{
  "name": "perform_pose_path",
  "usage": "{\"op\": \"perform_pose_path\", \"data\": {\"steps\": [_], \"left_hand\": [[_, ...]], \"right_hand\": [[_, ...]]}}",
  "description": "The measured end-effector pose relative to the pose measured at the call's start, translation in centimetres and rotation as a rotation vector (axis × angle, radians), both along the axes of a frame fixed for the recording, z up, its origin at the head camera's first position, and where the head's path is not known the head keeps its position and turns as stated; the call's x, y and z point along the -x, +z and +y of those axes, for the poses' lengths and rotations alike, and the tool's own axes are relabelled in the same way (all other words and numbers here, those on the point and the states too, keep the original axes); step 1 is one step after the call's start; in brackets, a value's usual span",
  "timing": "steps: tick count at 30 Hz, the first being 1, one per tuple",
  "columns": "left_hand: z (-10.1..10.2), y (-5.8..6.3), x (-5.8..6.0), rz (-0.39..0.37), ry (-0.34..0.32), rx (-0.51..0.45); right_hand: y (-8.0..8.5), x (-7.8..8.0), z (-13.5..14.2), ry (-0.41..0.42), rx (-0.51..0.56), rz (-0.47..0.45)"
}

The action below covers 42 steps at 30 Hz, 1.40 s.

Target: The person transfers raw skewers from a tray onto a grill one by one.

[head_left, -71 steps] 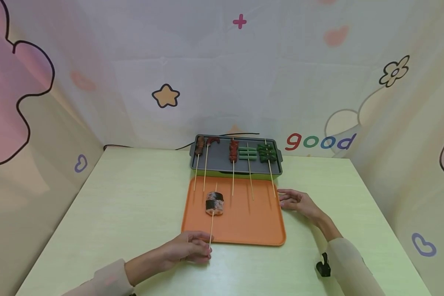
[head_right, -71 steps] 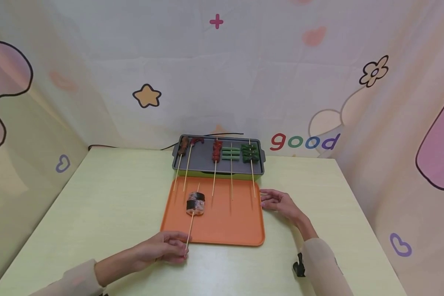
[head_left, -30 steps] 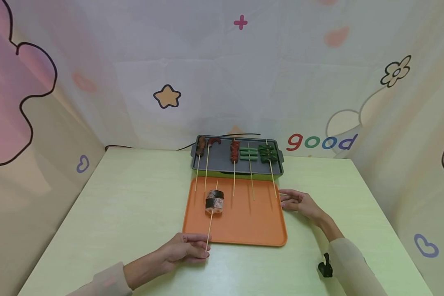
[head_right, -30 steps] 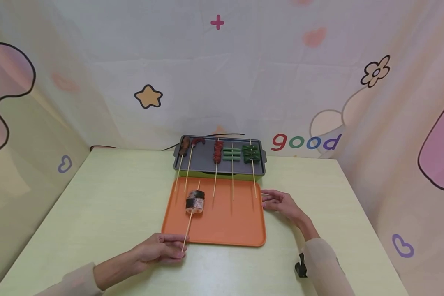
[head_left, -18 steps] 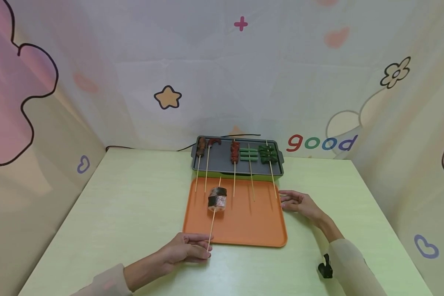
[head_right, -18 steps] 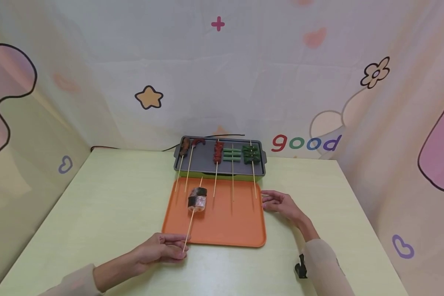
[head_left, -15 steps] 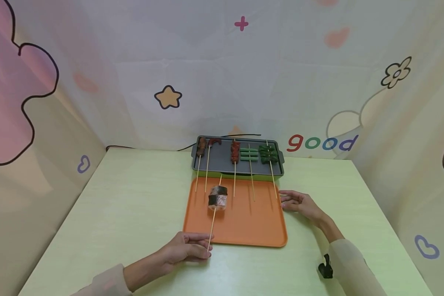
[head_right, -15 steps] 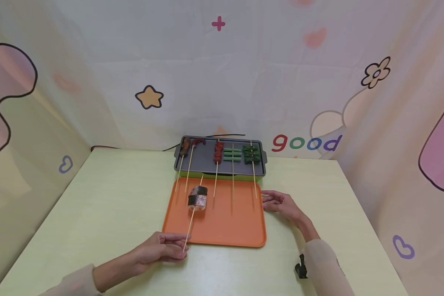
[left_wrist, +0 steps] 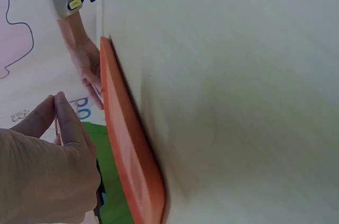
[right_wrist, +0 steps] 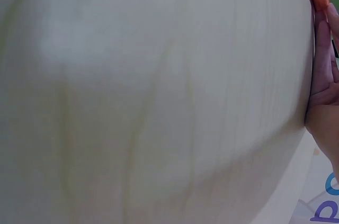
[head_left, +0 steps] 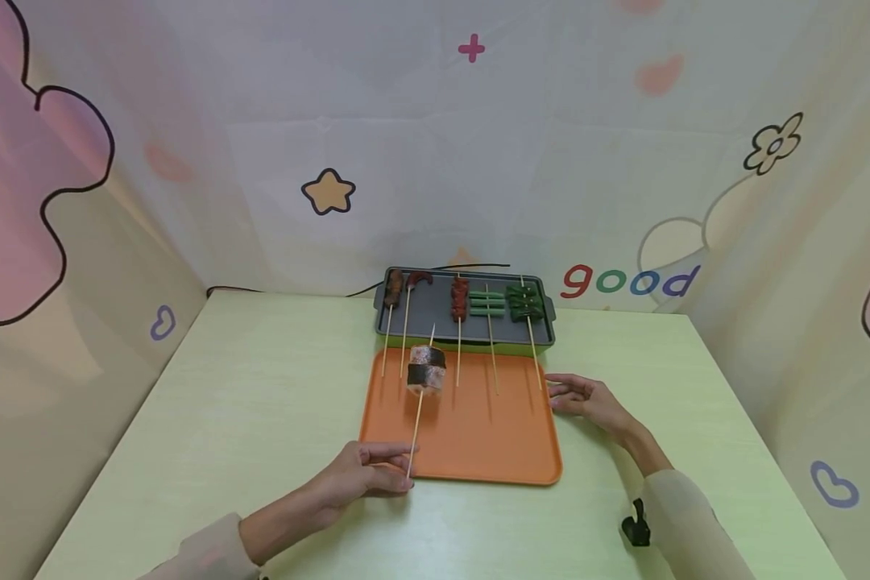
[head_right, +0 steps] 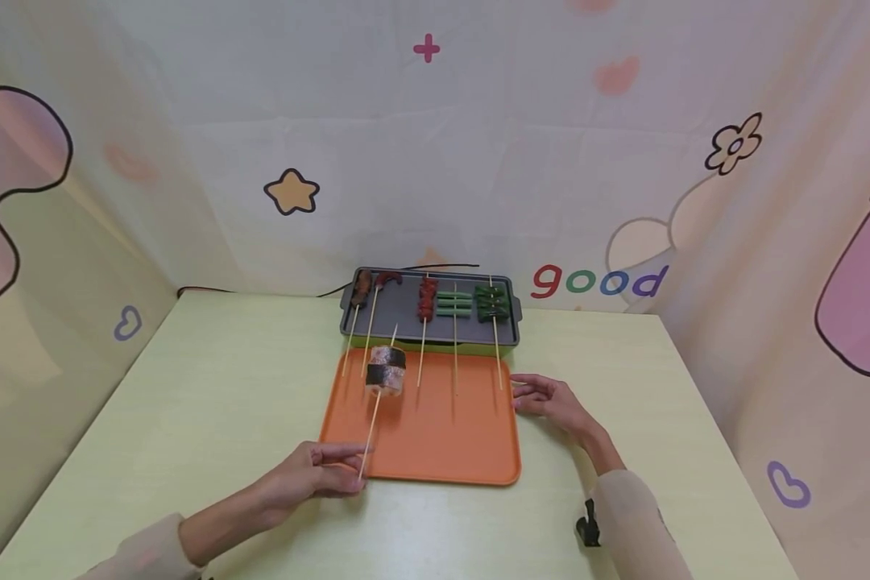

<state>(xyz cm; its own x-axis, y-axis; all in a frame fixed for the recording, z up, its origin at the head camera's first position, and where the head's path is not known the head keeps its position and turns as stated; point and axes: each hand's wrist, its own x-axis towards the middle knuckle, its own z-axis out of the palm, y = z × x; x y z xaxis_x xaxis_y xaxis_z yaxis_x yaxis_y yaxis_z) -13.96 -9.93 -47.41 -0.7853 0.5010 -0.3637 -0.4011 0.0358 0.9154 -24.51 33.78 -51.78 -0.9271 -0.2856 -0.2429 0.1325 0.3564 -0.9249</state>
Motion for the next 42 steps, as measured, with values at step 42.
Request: {"op": "perform_pose_path", "data": {"steps": [42], "left_hand": [[3.1,4.9,14.7,-0.148,0.079,-0.001]], "right_hand": [[-0.1,-0.1,0.1,-0.009,0.013,0.004]]}}
